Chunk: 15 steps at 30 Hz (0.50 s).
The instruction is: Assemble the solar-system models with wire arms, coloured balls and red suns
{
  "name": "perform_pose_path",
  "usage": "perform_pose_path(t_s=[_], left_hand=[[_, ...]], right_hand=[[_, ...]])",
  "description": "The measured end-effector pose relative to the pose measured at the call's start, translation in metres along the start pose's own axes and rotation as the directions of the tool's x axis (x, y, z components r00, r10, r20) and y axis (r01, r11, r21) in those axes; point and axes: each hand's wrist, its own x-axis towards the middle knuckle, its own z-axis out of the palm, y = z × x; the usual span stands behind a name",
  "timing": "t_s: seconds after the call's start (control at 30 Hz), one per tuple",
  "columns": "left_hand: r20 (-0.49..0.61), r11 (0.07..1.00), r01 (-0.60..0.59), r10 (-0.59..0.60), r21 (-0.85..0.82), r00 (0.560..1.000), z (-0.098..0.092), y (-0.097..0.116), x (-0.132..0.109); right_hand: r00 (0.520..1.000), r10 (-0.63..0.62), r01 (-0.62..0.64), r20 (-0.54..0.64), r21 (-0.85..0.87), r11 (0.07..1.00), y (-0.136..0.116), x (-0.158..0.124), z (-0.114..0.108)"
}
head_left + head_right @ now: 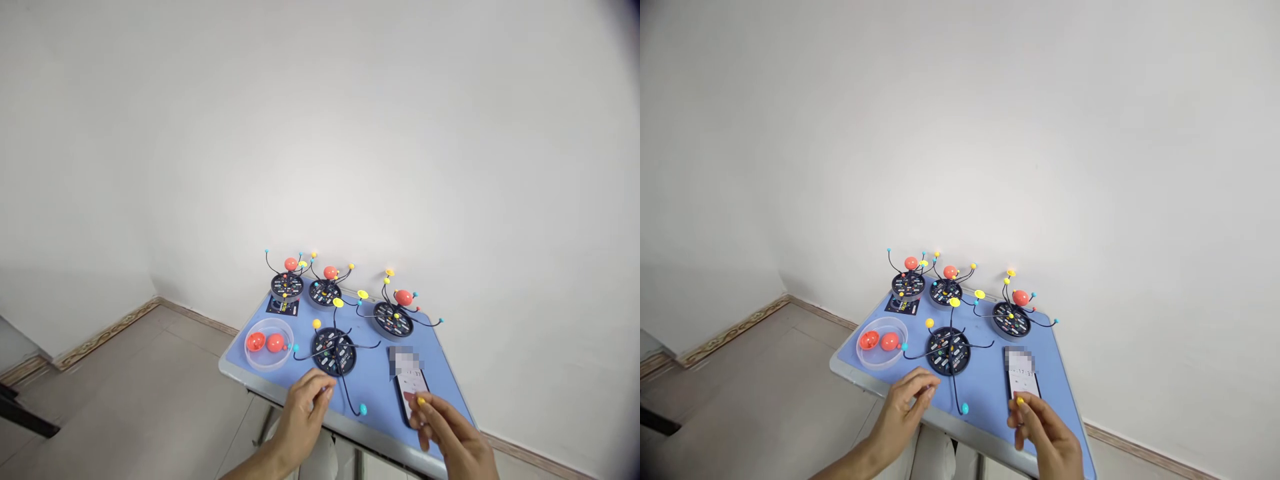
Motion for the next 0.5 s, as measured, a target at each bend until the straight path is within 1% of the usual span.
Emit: perform_pose_path(t_s=[0.1,0.2,0.3,0.37,0.43,0.5], left_hand=[[0.152,0.997,-0.083,0.082,0.005,0.985,0.018,0.003,0.027],[0.248,0.993,-0.116,0.112,0.001,0.962,0.041,0.004,0.051],[0.27,0.991,-0.124,0.105,0.056,0.957,0.059,0.006,0.07],[0.264,0.991,-0.113,0.09,0.075,0.96,0.064,0.011,0.076],[0.235,0.994,-0.09,0.073,0.066,0.969,0.06,0.017,0.074],[0.167,0.994,-0.082,0.07,0.068,0.983,0.049,0.019,0.06]], right_hand=[[0.999,0.036,-0.038,0.015,0.103,0.994,0.001,0.024,0.008],[1.0,0.019,-0.02,0.006,0.113,0.993,-0.003,0.042,0.019],[0.999,-0.004,0.001,0.032,0.078,0.997,-0.008,0.058,0.024],[0.998,-0.034,0.032,0.048,0.039,0.999,-0.011,0.066,0.024],[0.997,-0.056,0.057,0.055,-0.007,0.998,-0.014,0.07,0.022],[0.997,-0.05,0.053,0.05,-0.043,0.998,-0.017,0.07,0.019]])
